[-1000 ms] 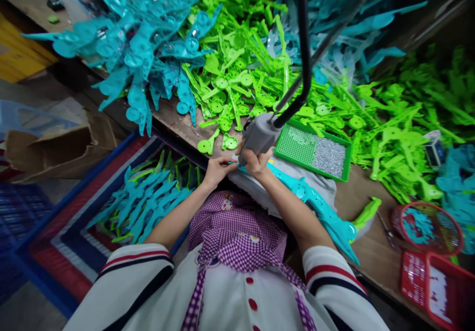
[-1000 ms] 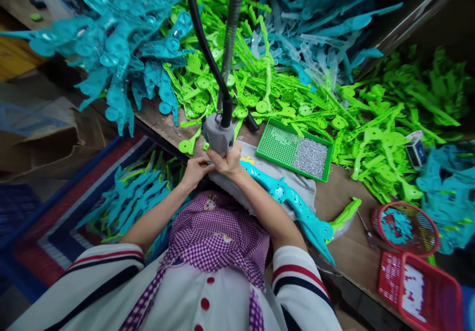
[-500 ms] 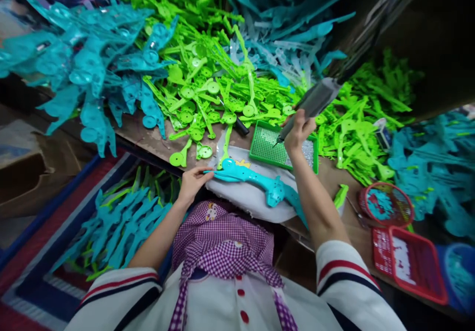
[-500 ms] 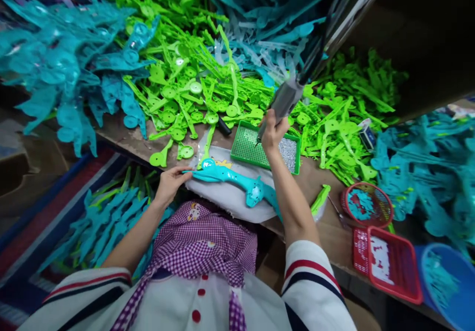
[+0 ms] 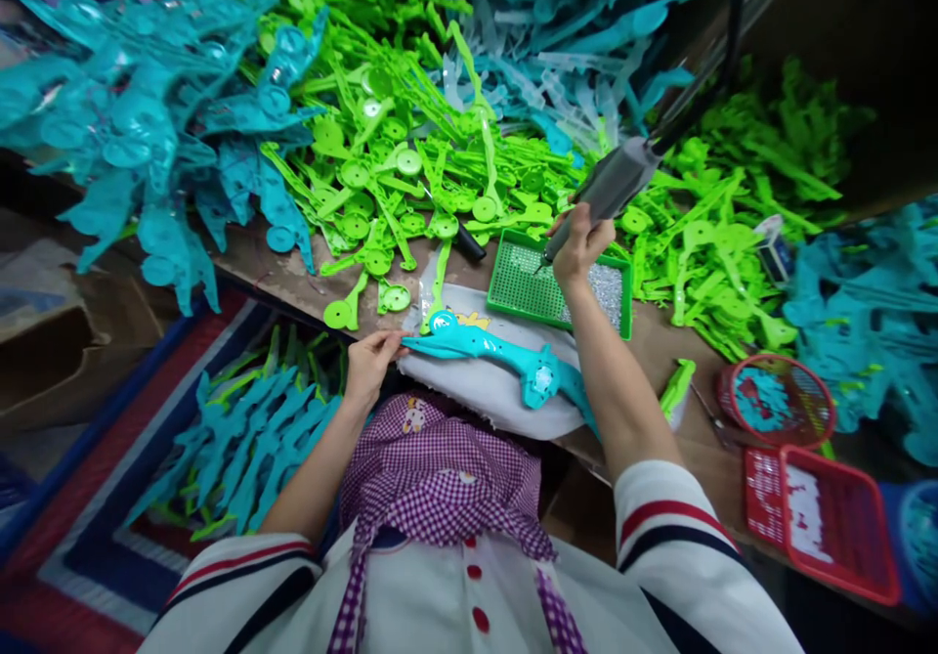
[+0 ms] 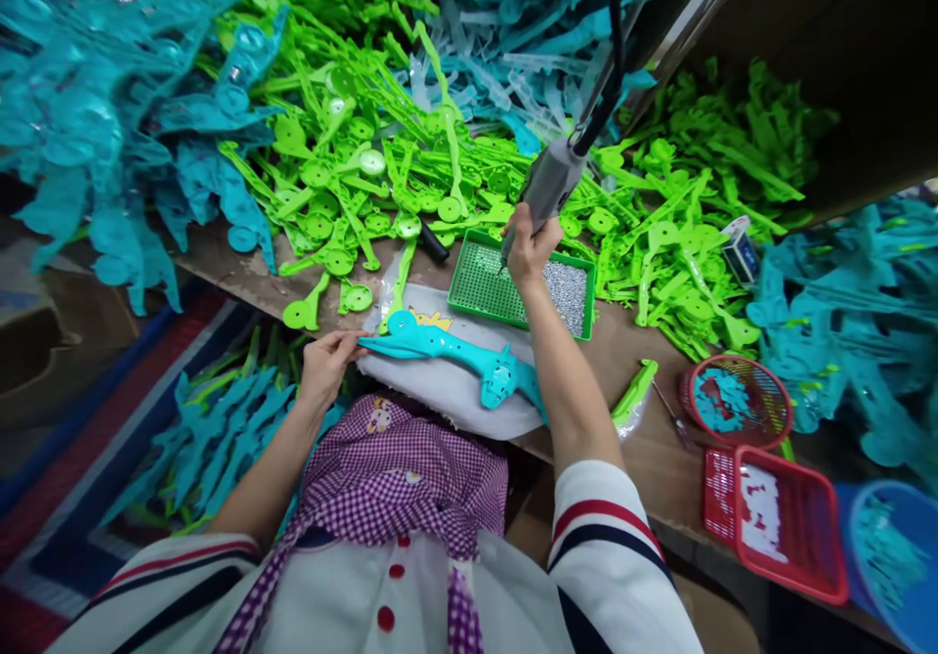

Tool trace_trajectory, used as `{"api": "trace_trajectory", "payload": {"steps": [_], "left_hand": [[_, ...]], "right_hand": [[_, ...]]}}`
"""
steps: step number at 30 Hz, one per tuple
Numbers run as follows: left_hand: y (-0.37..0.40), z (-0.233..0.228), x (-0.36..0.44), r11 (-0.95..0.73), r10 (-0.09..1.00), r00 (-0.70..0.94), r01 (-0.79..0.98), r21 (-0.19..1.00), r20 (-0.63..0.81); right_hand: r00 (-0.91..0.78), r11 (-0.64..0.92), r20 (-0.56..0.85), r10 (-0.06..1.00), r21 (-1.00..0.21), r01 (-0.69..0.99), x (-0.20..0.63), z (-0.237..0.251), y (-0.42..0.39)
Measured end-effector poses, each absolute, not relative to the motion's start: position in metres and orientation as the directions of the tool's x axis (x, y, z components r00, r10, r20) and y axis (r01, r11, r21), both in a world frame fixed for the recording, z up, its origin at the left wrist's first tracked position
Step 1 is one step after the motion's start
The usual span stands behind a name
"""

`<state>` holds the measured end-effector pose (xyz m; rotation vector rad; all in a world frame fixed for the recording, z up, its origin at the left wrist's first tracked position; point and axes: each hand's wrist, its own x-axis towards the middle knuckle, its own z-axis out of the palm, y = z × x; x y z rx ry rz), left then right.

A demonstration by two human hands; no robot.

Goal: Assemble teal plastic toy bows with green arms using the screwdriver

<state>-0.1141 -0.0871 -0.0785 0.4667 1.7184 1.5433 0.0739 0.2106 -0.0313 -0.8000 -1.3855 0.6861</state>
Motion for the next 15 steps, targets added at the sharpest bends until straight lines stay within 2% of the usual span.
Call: {"api": "trace_trajectory", "payload": {"steps": [9,15], "left_hand": [[-0.086,-0.077,-0.114,0.213,0.716,-0.632,-0.203,0.956,-0.294],[-0.087,-0.068,-0.125,0.273,0.782,-0.512,-0.23,0.934,-0.354]], "right_hand": [[0.093,0.575,0.573,0.814,-0.818,0.017,0.074,-0.032,0.209],[0.096,0.55,0.546,0.832,-0.835,-0.013,0.072,-0.035,0.209]]}}
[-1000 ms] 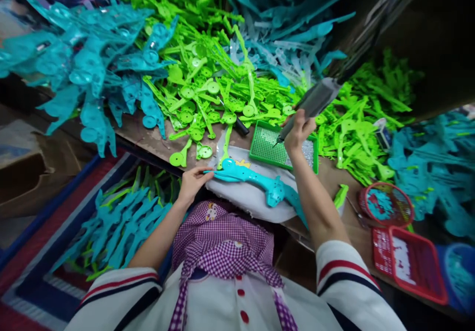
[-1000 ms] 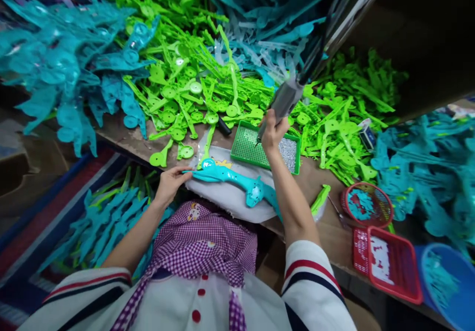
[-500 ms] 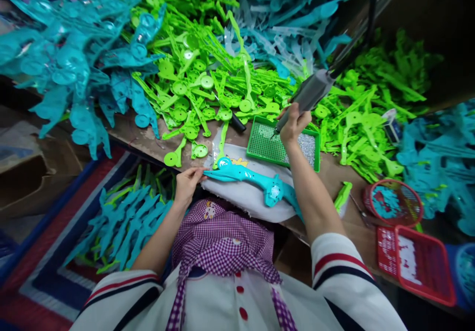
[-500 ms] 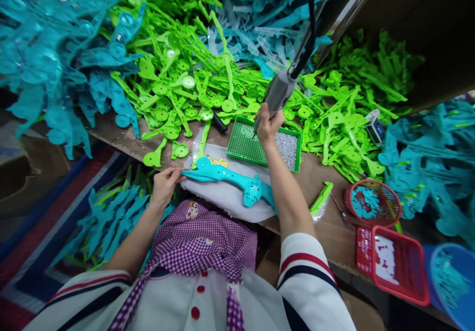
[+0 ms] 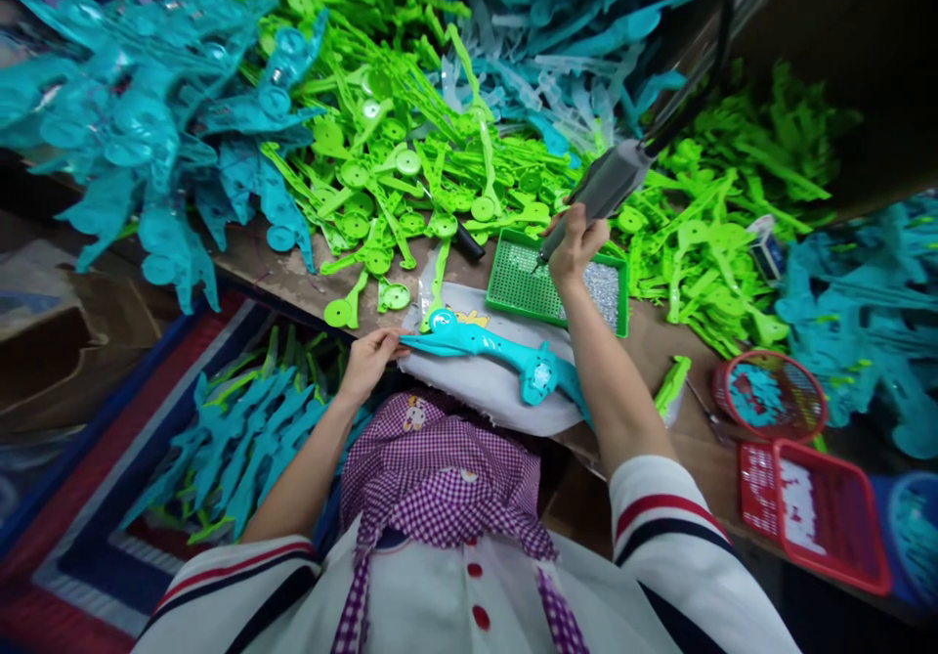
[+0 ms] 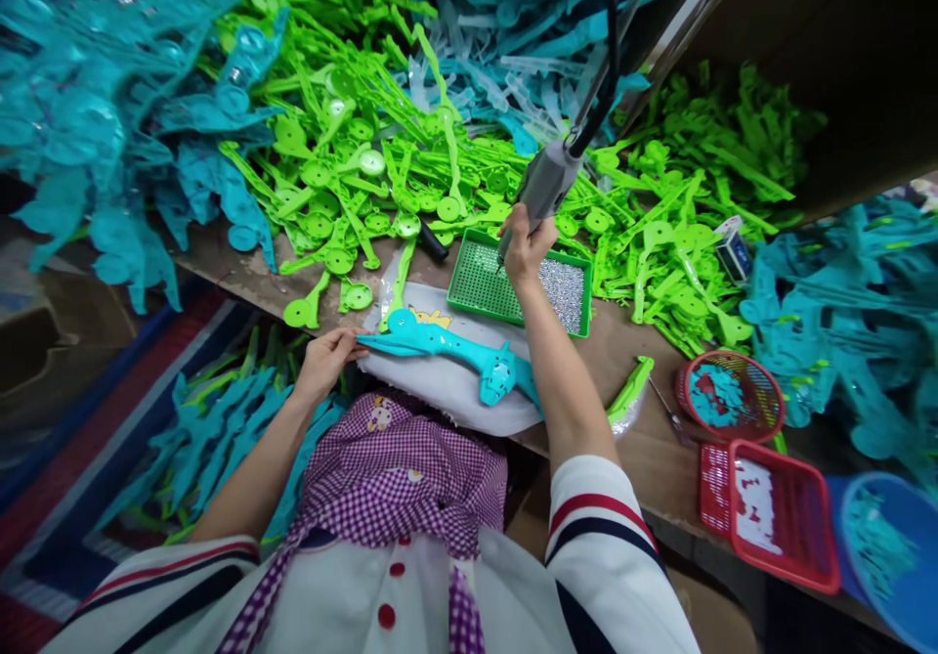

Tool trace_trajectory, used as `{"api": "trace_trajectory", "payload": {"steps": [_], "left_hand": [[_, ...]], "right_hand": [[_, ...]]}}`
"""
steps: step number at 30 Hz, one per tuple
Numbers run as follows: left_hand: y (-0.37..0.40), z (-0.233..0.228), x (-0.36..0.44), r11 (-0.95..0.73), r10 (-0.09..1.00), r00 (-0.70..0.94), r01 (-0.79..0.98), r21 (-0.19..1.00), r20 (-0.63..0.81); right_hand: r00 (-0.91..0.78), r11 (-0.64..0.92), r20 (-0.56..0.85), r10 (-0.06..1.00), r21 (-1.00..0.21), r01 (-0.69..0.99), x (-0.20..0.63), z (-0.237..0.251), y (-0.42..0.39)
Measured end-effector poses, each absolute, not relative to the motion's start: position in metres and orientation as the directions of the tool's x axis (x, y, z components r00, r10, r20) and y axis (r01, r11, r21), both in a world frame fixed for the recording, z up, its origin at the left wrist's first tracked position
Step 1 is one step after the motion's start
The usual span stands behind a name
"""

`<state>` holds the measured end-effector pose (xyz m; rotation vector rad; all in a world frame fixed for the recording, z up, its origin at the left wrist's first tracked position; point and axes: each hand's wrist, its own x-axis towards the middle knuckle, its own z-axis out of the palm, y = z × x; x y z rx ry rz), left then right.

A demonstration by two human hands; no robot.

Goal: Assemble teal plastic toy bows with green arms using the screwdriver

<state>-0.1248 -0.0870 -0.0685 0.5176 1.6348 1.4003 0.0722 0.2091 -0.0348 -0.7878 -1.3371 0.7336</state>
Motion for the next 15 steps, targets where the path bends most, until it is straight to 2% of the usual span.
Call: {"api": "trace_trajectory", "payload": {"steps": [4,9,12,15], "left_hand": [[-0.084,-0.066,-0.131,0.307,0.818,-0.432,-0.228,0.924,-0.379],[-0.087,-0.071,-0.128,0.277,0.789,-0.5,-0.227,0.934,-0.356],[-0.105,-0.063,-0.124,0.206,0.804,-0.558,-0.063,0.977,-0.205],[-0.12,-0.039,-0.12,0.115,0.817,-0.574,0.253,0.961,0.054]], "right_hand": [[0.073,0.538,0.536,0.841,-0.843,-0.011,0.07,-0.033,0.211],[0.167,0.604,0.584,0.795,-0.789,-0.115,0.072,-0.002,0.2],[0.21,0.639,0.605,0.768,-0.742,-0.203,0.081,0.024,0.165],[0.153,0.623,0.605,0.781,-0.743,-0.244,0.085,0.033,0.113]]}}
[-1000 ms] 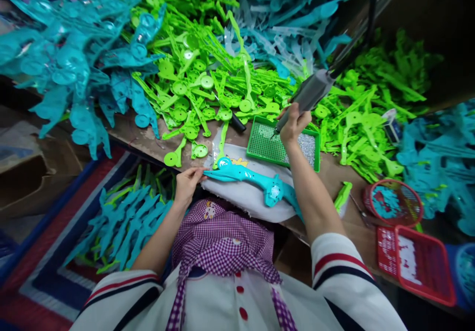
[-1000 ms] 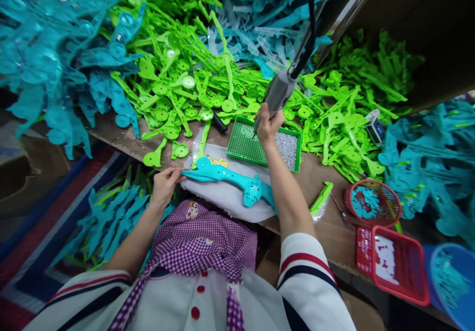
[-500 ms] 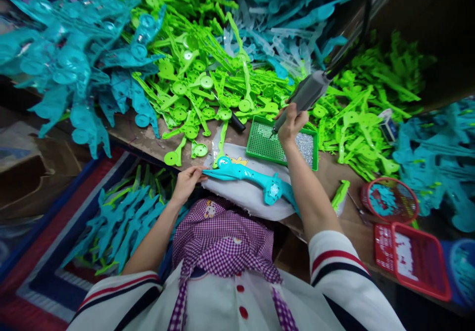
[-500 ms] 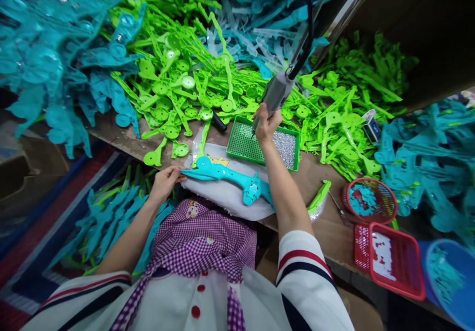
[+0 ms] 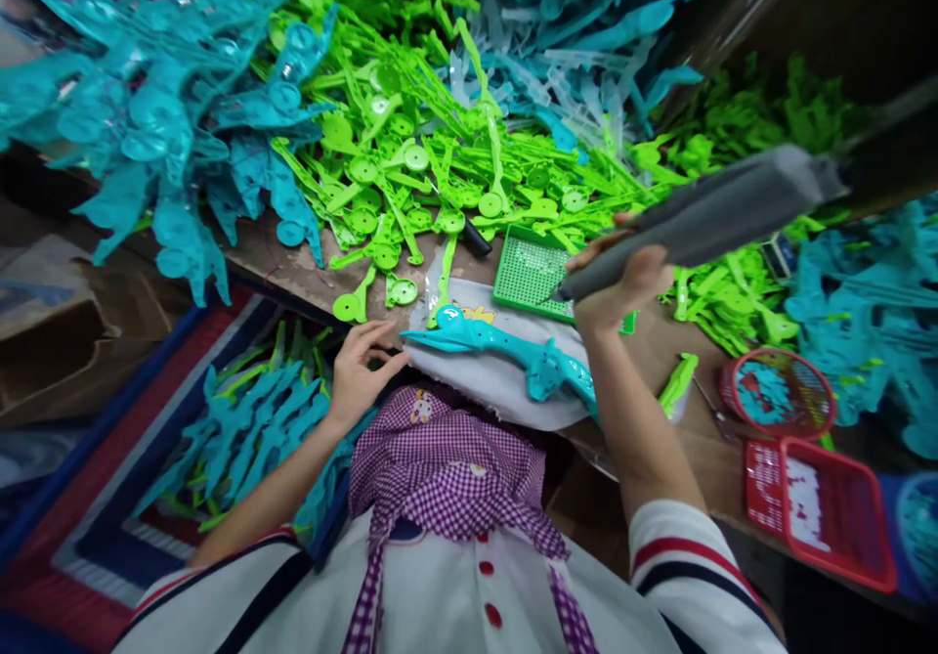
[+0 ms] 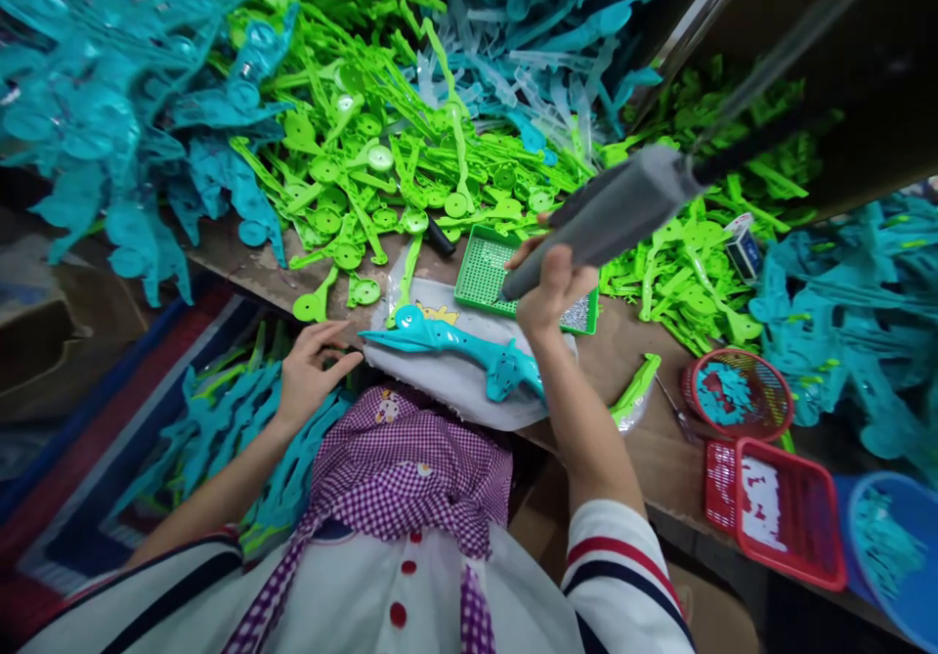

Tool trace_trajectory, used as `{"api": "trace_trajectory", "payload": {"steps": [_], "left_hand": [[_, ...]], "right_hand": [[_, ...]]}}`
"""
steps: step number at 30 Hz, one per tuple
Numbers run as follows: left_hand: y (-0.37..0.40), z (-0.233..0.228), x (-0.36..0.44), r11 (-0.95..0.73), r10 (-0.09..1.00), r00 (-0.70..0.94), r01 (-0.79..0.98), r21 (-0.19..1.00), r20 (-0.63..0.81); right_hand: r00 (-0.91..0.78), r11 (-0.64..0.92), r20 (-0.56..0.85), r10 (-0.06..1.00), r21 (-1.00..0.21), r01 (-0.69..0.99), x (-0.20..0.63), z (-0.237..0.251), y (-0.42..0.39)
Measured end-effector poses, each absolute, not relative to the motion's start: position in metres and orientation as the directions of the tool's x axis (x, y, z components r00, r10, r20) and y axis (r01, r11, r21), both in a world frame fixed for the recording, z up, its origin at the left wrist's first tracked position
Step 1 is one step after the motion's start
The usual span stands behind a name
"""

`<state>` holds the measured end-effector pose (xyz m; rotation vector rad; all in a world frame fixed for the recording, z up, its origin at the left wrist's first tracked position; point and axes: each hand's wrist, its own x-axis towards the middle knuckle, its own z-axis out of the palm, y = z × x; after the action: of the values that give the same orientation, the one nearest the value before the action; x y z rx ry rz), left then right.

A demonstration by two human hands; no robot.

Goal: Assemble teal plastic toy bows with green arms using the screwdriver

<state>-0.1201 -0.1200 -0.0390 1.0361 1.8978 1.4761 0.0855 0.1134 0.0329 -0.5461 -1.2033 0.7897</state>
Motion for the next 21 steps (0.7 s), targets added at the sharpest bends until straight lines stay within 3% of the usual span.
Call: {"api": "trace_trajectory", "payload": {"steps": [4,11,15,21], "left_hand": [[-0.099,-0.008,-0.109,-0.001,0.895,-0.377,0.534,0.846,0.239],[-0.021,-0.016,-0.103,-0.168,0.985,0.1,0.715,0.679,0.138],[-0.018,-0.026,-0.104,-0.219,0.975,0.173,0.689,0.691,0.136],[-0.028,-0.028,-0.099,-0.189,0.982,0.15,0.718,0.669,0.116]], "right_hand": [[0.008,0.519,0.535,0.845,-0.816,-0.255,0.07,0.019,0.064],[-0.008,0.486,0.498,0.867,-0.848,-0.212,0.044,0.009,0.057],[-0.002,0.489,0.498,0.867,-0.851,-0.192,0.044,0.012,0.054],[0.03,0.492,0.497,0.867,-0.845,-0.21,0.042,0.002,0.051]]}}
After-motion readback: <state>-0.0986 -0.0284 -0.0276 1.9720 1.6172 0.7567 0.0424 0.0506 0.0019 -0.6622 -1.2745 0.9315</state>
